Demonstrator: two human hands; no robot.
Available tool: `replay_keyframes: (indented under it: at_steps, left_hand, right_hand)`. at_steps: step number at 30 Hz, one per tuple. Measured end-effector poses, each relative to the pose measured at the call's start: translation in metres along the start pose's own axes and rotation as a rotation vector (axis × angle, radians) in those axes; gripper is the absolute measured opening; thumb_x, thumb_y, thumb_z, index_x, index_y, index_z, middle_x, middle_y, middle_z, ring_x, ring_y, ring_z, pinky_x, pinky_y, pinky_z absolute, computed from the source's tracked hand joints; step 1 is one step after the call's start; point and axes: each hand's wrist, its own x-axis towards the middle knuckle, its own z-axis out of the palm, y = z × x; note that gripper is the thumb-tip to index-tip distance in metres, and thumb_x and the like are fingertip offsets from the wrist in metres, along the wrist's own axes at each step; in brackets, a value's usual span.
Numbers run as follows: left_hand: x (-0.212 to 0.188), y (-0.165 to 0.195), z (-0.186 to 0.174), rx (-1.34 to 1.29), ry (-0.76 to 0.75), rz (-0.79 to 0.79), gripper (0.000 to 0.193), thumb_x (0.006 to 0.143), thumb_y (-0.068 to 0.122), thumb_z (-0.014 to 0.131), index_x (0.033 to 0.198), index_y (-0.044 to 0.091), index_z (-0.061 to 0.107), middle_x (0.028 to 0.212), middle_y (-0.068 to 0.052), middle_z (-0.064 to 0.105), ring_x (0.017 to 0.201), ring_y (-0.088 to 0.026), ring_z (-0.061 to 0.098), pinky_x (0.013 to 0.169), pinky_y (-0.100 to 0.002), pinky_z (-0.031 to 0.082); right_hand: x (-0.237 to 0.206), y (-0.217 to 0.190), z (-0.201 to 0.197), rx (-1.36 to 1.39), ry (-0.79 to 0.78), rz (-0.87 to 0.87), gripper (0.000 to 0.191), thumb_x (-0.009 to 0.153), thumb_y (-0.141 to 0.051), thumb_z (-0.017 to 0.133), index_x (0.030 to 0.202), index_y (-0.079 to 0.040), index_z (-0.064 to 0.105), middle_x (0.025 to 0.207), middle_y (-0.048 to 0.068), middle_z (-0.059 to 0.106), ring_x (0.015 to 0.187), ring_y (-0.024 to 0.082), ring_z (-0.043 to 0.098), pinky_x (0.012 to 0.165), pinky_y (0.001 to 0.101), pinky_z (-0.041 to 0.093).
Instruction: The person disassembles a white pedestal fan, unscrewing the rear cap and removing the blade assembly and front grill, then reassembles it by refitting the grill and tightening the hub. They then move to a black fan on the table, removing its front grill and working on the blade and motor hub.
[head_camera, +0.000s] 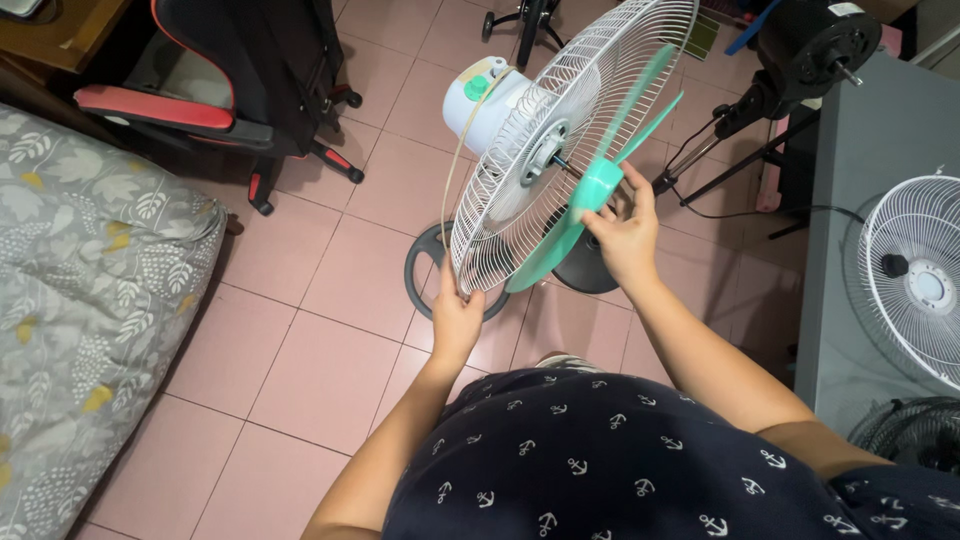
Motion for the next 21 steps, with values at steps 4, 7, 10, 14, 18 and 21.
replay_keyframes:
  at_steps: [4,7,10,14,18,21]
  left_hand:
    - [0.010,0.004,-0.001,-0.039,-0.044,0.021,0.061,0.088,0.000,0.055,0.148,0.007,0.047,0.123,-0.011,0.073,0.108,-0.016,0.070,0.091,-0.028,0.052]
    - [0.013,0.002,-0.002,-0.026,-0.033,-0.035,0.060,0.088,0.000,0.055,0.147,0.007,0.049,0.119,-0.011,0.074,0.106,-0.016,0.070,0.092,-0.028,0.052]
    - [0.016,0.002,-0.004,-0.026,-0.036,-0.031,0.057,0.088,0.000,0.055,0.145,0.006,0.052,0.118,-0.012,0.074,0.106,-0.017,0.070,0.093,-0.029,0.052]
    - [0.018,0.009,-0.006,-0.018,-0.046,-0.028,0.060,0.085,-0.002,0.055,0.144,0.006,0.053,0.122,-0.011,0.073,0.108,-0.017,0.069,0.092,-0.028,0.052]
    - [0.017,0.018,-0.007,-0.012,-0.043,-0.050,0.064,0.084,-0.002,0.053,0.147,0.008,0.051,0.125,-0.010,0.071,0.112,-0.018,0.067,0.093,-0.028,0.051]
    - [0.020,0.022,-0.011,0.020,-0.044,0.015,0.061,0.086,-0.001,0.054,0.147,0.006,0.052,0.130,-0.011,0.069,0.117,-0.019,0.066,0.098,-0.028,0.049]
  right_hand:
    - [0.004,0.004,0.007,-0.199,0.019,-0.115,0.084,0.085,0.013,0.081,0.154,-0.004,0.036,0.150,0.009,0.039,0.145,0.025,0.048,0.120,0.0446,0.051]
    - [0.008,0.004,0.010,-0.401,0.063,-0.119,0.084,0.082,0.011,0.086,0.152,-0.004,0.041,0.149,0.008,0.038,0.141,0.025,0.052,0.112,0.0438,0.051]
    - [0.016,0.004,0.018,-0.344,0.072,-0.087,0.085,0.080,0.008,0.085,0.151,-0.002,0.041,0.147,0.008,0.041,0.139,0.025,0.053,0.113,0.0432,0.050]
    - [0.022,0.002,0.025,-0.395,0.074,-0.068,0.087,0.079,0.005,0.088,0.152,-0.001,0.040,0.146,0.009,0.043,0.139,0.025,0.054,0.111,0.0424,0.051]
    - [0.026,0.003,0.030,-0.448,0.089,-0.087,0.089,0.078,0.002,0.091,0.151,0.001,0.041,0.144,0.010,0.044,0.138,0.025,0.055,0.109,0.0399,0.052]
    - [0.029,0.007,0.035,-0.423,0.100,-0.081,0.089,0.077,0.002,0.091,0.150,0.005,0.041,0.142,0.013,0.044,0.135,0.026,0.056,0.105,0.0387,0.054]
